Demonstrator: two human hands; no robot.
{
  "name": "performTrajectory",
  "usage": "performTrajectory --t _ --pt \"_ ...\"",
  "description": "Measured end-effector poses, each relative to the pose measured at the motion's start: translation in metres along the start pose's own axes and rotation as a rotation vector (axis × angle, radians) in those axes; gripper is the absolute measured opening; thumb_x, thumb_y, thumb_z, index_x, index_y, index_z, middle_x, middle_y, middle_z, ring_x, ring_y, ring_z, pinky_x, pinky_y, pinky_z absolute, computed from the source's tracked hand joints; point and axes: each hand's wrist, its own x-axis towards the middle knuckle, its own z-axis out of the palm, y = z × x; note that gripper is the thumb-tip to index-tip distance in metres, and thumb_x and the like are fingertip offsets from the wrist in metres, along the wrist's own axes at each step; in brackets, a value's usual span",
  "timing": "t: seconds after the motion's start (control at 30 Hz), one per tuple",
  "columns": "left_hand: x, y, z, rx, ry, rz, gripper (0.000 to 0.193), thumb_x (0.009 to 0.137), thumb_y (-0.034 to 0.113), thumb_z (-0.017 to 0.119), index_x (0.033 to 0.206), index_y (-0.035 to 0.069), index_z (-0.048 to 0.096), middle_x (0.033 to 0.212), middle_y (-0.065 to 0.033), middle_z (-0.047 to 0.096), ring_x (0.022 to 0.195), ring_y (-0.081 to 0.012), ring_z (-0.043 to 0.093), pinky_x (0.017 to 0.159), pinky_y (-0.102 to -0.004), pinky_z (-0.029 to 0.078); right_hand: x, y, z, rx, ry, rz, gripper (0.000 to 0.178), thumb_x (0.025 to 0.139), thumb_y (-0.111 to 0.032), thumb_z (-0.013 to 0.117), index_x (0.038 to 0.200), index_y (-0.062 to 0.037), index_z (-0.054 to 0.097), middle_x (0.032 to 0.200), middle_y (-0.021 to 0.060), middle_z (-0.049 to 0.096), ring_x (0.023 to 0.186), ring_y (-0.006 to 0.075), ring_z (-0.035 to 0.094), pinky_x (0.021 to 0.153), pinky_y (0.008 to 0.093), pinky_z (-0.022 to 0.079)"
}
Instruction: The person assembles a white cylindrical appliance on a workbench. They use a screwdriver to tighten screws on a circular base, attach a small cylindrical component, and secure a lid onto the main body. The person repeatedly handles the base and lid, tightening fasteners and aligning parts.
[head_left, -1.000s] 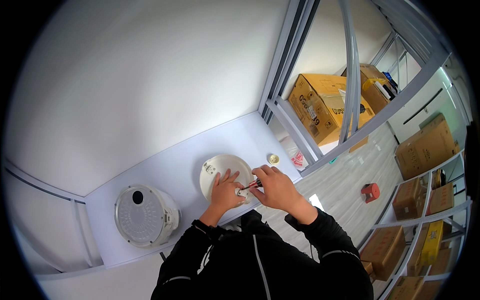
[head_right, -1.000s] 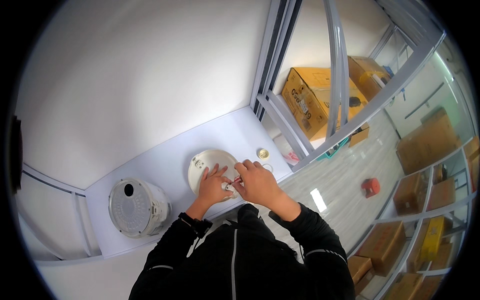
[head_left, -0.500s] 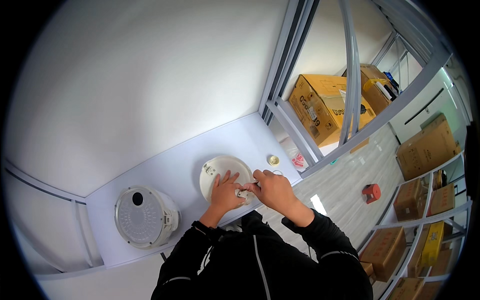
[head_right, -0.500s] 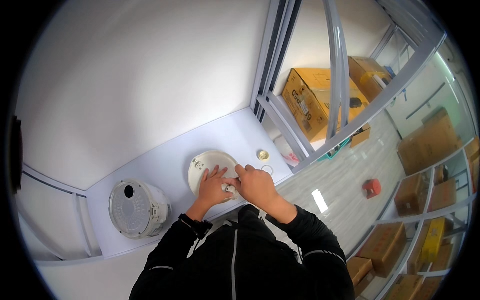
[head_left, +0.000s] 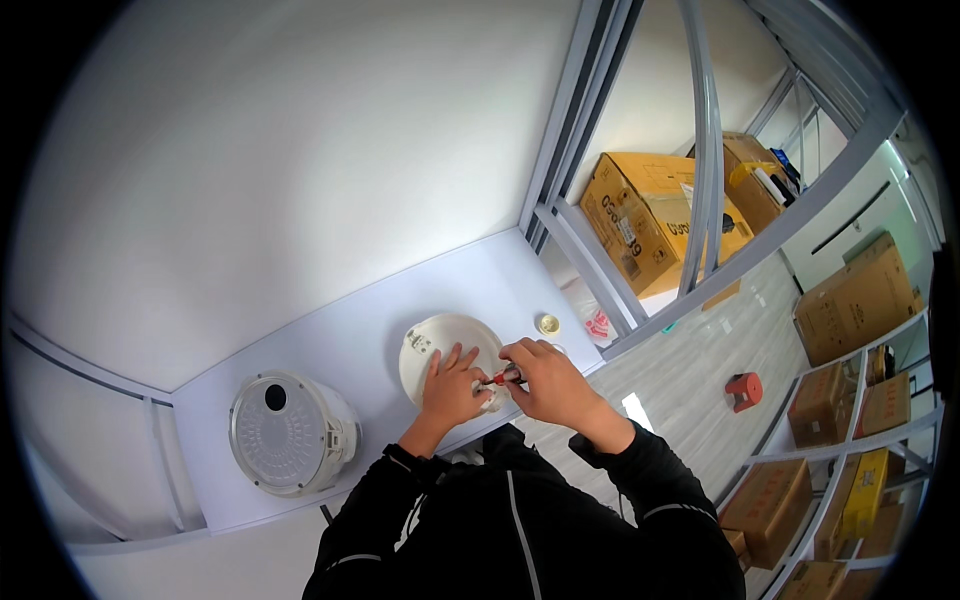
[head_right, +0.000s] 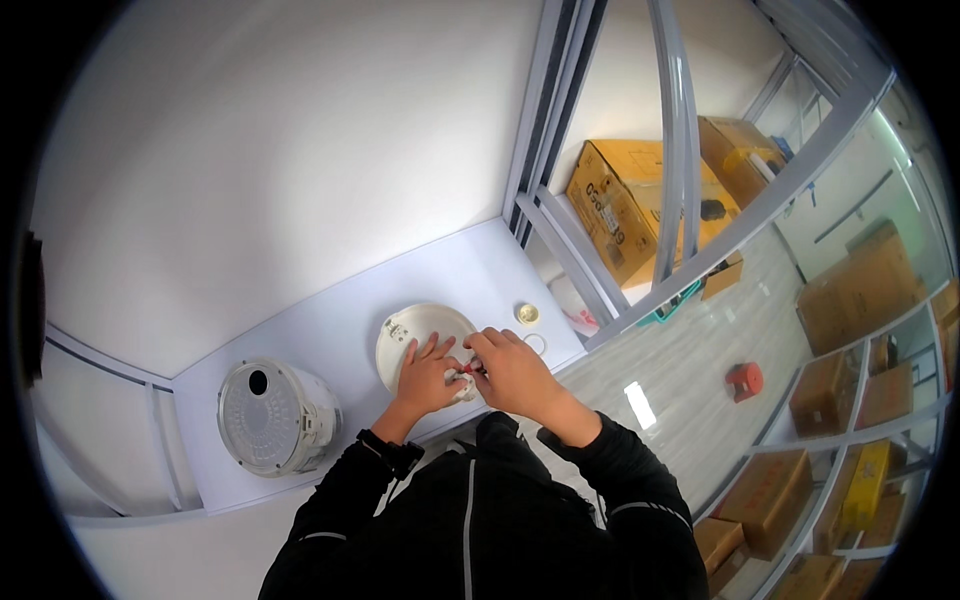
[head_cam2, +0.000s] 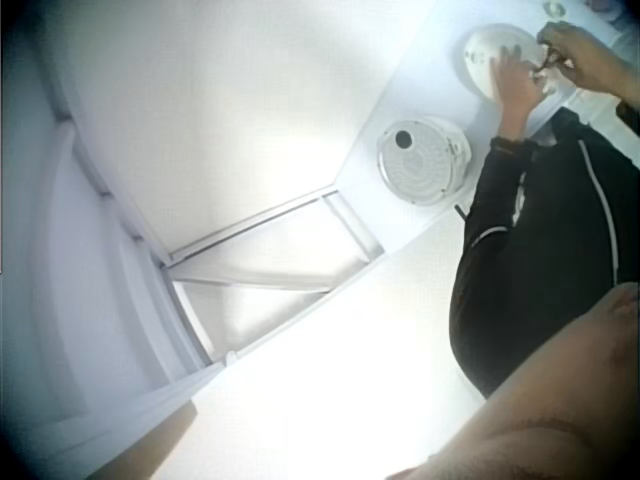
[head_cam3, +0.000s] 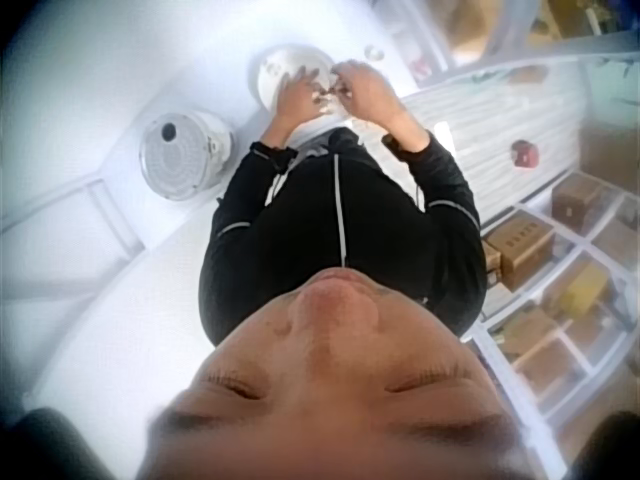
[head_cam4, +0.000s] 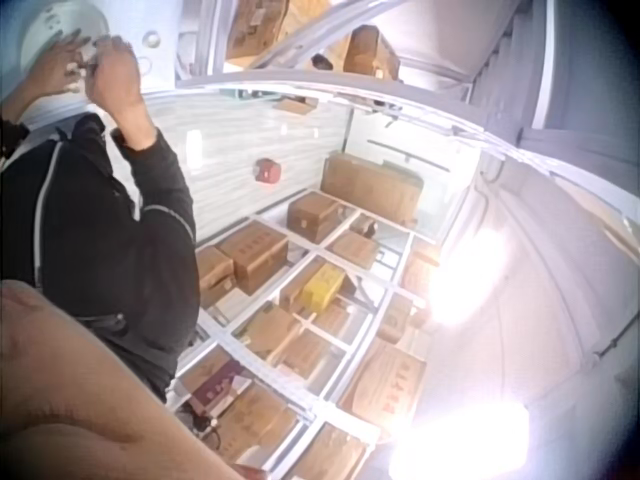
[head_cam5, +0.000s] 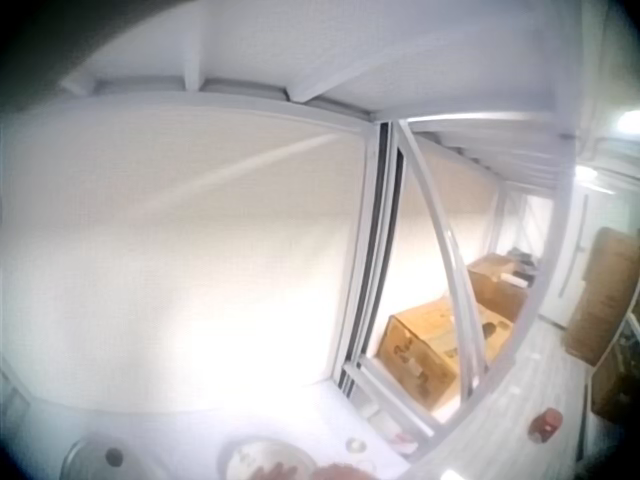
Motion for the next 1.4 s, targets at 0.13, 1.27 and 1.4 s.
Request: performTrajectory --t 0.13,1.27,1.4 --pt "0.0 -0.003 0.005 0.027 0.033 0.012 0.018 0.086 0.035 0.079 0.099 0.022 0.081 0.158 -0.0042 0.056 0.156 -0.0298 0.036 0.13 -0.056 0.015 0.002 -0.005 0.001 0.001 0.044 0.007 0.041 0.084 -0.016 0.081 0.119 -0.0037 0.064 0.105 0.0132 0.068 0.093 0.0381 0.07 0.078 0.0444 0.058" --pt "0.007 -0.006 -0.008 -0.034 -0.08 0.018 0.018 0.076 0.033 0.083 0.09 0.021 0.084 0.143 0.0033 0.068 0.154 -0.0295 0.04 0.129 -0.0604 0.011 -0.012 0.006 0.001 -0.036 -0.063 0.152 0.036 0.084 -0.008 0.076 0.118 -0.0047 0.062 0.114 0.0137 0.065 0.092 0.039 0.069 0.078 0.0455 0.057" --pt "0.004 -0.007 -0.005 -0.07 -0.038 0.024 0.02 0.074 0.033 0.084 0.089 0.019 0.081 0.143 0.0035 0.068 0.154 -0.0295 0.04 0.13 -0.0583 0.011 -0.009 0.006 0.002 0.041 0.148 -0.103 0.039 0.086 -0.021 0.082 0.117 -0.0054 0.063 0.111 0.0122 0.067 0.083 0.0396 0.07 0.073 0.0463 0.057"
